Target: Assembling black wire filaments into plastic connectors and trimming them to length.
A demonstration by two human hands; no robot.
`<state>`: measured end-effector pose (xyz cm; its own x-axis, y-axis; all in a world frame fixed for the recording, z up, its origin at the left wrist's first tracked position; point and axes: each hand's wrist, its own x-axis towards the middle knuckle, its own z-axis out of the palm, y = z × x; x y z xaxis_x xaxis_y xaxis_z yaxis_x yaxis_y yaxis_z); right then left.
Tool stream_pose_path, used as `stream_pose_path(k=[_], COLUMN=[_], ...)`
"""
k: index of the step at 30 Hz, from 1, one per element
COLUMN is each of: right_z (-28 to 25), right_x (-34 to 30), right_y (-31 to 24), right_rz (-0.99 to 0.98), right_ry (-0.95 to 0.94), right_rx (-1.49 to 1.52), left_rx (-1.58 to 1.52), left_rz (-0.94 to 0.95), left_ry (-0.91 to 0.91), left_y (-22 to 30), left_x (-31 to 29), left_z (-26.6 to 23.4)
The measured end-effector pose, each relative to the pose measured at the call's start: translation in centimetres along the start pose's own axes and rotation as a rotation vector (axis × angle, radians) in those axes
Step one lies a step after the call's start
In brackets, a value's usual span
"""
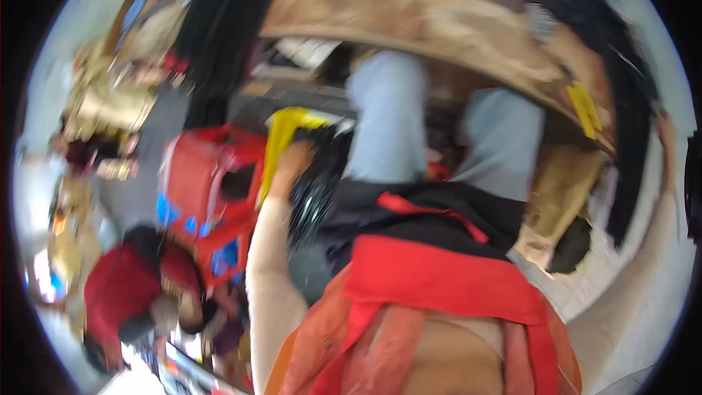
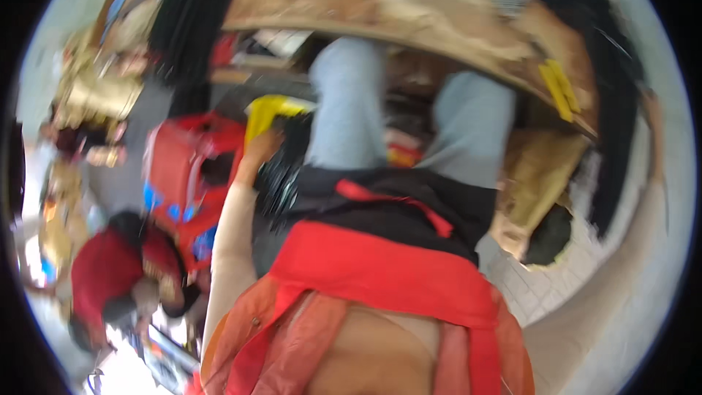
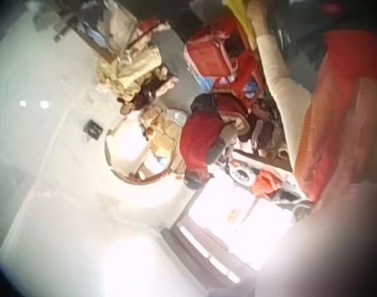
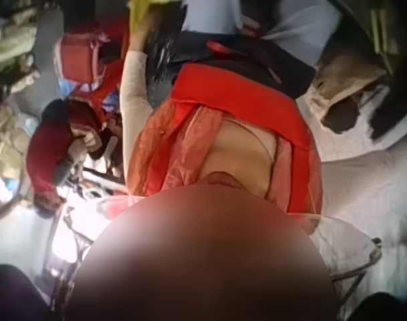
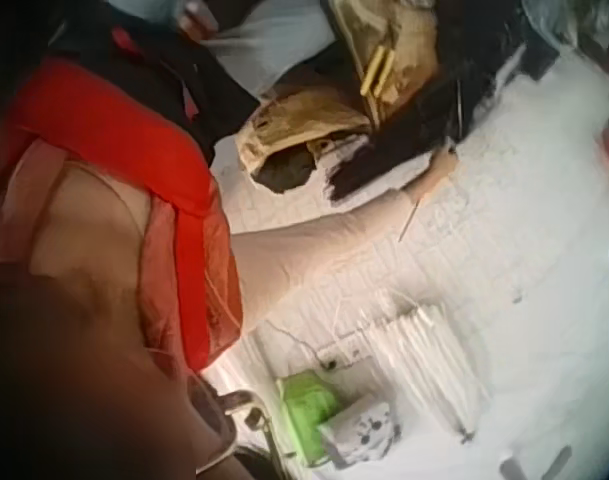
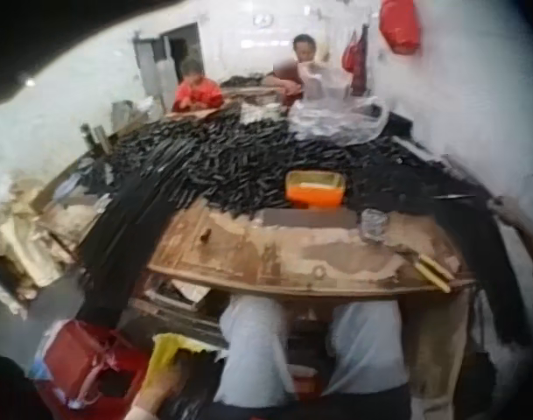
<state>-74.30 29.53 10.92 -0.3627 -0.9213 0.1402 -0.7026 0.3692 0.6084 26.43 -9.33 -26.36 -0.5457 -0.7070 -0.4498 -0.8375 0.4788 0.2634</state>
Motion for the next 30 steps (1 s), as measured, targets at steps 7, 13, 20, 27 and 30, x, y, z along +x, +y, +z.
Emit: stream_pose_path(k=[7,13,20,27,30], right_z=[-11.1,-13.1,-18.4,-24.6,-28.8], right_x=[-1.3,-2.2,1.5,5.7,6.9], right_y=[-16.4,-11.3,-12.1,-15.9,-21.3], right_rz=[0.535,0.671,0.828,0.523,0.436], right_ry=[-0.351,-0.25,-0.22,0.059,0.154], right_rx=[0.85,0.738,1.15,1.888,2.48], left_rx=[-0.195,-0.192,-0.218,-0.138,-0.642], left_rz=[0.193,0.244,0.228,0.589,0.881], left_ry=[-0.074,-0.159,-0.143,0.072,-0.044], left_y=[-0.2,3.1,4.7,18.9,29.1], left_x=[0.1,1.9,1.1,-1.6,-4.3], left_z=[-0.7,-2.2,-7.0,-20.6,-26.4])
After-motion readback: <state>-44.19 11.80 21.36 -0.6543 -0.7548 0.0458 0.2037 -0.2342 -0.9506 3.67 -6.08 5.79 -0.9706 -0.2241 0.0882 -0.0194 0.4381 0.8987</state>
